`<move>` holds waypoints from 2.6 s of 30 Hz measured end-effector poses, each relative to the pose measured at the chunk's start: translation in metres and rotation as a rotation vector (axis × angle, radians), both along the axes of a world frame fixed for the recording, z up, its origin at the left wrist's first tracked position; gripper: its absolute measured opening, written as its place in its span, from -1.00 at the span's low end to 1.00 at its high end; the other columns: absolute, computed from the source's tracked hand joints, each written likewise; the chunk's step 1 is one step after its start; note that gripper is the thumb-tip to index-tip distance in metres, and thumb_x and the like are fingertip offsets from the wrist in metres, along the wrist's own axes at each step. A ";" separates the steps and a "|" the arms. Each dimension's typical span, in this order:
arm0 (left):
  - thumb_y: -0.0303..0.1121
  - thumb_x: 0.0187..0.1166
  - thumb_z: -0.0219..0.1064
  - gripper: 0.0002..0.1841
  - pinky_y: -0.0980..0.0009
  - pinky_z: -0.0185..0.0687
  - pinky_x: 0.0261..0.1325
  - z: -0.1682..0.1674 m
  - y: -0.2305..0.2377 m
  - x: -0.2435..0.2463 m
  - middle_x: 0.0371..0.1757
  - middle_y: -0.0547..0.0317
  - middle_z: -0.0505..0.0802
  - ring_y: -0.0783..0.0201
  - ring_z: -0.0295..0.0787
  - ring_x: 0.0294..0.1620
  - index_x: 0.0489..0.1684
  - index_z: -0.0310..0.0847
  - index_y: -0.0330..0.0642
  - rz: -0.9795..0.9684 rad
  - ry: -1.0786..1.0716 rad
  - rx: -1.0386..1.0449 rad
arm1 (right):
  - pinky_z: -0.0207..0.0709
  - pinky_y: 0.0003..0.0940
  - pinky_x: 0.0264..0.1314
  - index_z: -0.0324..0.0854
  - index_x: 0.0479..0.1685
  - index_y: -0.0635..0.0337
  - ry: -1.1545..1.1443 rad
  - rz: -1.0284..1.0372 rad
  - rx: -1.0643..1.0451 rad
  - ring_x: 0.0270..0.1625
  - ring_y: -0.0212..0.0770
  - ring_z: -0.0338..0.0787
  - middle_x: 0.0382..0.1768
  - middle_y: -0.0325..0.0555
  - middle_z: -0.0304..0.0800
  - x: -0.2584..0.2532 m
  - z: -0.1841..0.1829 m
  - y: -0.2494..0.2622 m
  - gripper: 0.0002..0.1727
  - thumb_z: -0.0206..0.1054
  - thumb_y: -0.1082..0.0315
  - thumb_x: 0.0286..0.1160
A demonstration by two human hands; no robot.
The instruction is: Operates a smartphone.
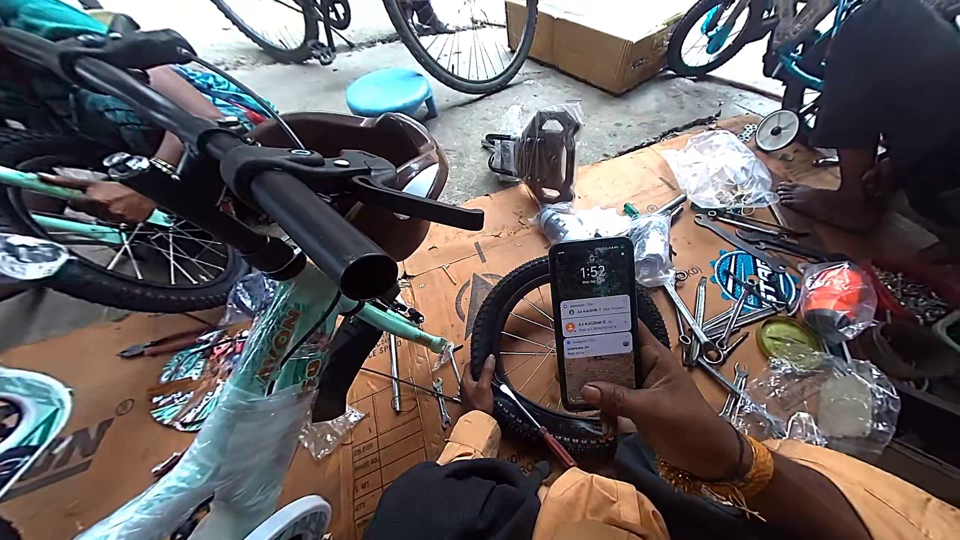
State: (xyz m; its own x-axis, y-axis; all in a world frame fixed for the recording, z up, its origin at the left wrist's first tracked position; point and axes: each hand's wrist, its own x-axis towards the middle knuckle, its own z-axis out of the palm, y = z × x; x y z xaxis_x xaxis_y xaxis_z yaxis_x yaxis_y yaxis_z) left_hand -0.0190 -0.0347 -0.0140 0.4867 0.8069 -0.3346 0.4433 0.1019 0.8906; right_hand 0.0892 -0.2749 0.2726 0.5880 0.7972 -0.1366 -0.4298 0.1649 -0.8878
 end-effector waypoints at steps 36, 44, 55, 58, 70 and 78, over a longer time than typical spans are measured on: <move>0.07 0.62 0.40 -0.43 -0.09 0.64 0.34 0.001 -0.003 -0.001 0.11 -0.17 0.87 0.01 0.82 0.16 0.36 0.63 -0.23 0.016 -0.041 -0.010 | 0.83 0.02 0.10 0.27 0.67 -0.04 0.135 0.019 0.085 0.14 0.10 0.86 0.29 0.21 0.69 0.002 -0.002 0.001 -0.27 0.27 0.62 0.44; 0.01 0.64 0.39 -0.46 -0.07 0.63 0.37 0.003 -0.001 0.001 0.11 -0.18 0.86 0.02 0.81 0.19 0.36 0.63 -0.26 0.008 -0.018 0.000 | 0.83 0.02 0.10 0.29 0.67 -0.03 0.134 0.007 0.070 0.14 0.11 0.86 0.29 0.22 0.69 0.002 -0.004 -0.001 -0.28 0.26 0.60 0.44; 0.01 0.64 0.39 -0.43 -0.07 0.61 0.38 0.005 0.000 0.002 0.12 -0.23 0.85 -0.02 0.81 0.19 0.38 0.60 -0.31 0.005 -0.011 -0.012 | 0.85 -0.17 -0.04 0.17 0.74 -0.17 0.001 -0.005 0.077 -0.09 0.01 0.88 0.16 0.15 0.75 0.002 -0.006 0.000 -0.08 0.47 0.63 0.36; 0.01 0.65 0.38 -0.44 -0.06 0.60 0.38 0.006 -0.001 0.002 0.13 -0.23 0.85 0.00 0.80 0.20 0.38 0.60 -0.32 0.006 -0.010 -0.010 | 0.85 -0.07 0.02 0.14 0.77 -0.14 -0.006 0.009 0.089 0.02 0.08 0.88 0.24 0.16 0.71 0.002 -0.005 -0.001 -0.09 0.45 0.60 0.40; 0.10 0.60 0.40 -0.39 -0.08 0.63 0.36 -0.004 -0.001 -0.002 0.13 -0.17 0.86 0.01 0.81 0.18 0.39 0.61 -0.23 0.015 -0.046 -0.013 | 0.80 0.08 0.15 0.31 0.67 0.00 0.117 0.001 0.117 0.16 0.10 0.84 0.29 0.21 0.69 0.003 -0.005 -0.003 -0.38 0.19 0.53 0.57; 0.09 0.61 0.40 -0.40 -0.07 0.64 0.38 -0.002 -0.002 -0.002 0.15 -0.17 0.86 0.03 0.82 0.19 0.41 0.61 -0.21 0.019 -0.046 -0.027 | 0.81 0.08 0.14 0.38 0.62 0.01 0.192 -0.026 0.167 0.25 0.11 0.83 0.34 0.20 0.68 0.005 -0.008 -0.005 -0.42 0.04 -0.14 0.82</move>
State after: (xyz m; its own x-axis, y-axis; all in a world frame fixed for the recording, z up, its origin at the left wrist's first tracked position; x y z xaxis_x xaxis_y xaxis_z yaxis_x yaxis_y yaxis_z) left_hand -0.0209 -0.0363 -0.0164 0.4870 0.8070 -0.3340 0.3997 0.1340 0.9068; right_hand 0.0938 -0.2803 0.2647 0.5845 0.8031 -0.1155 -0.5817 0.3156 -0.7497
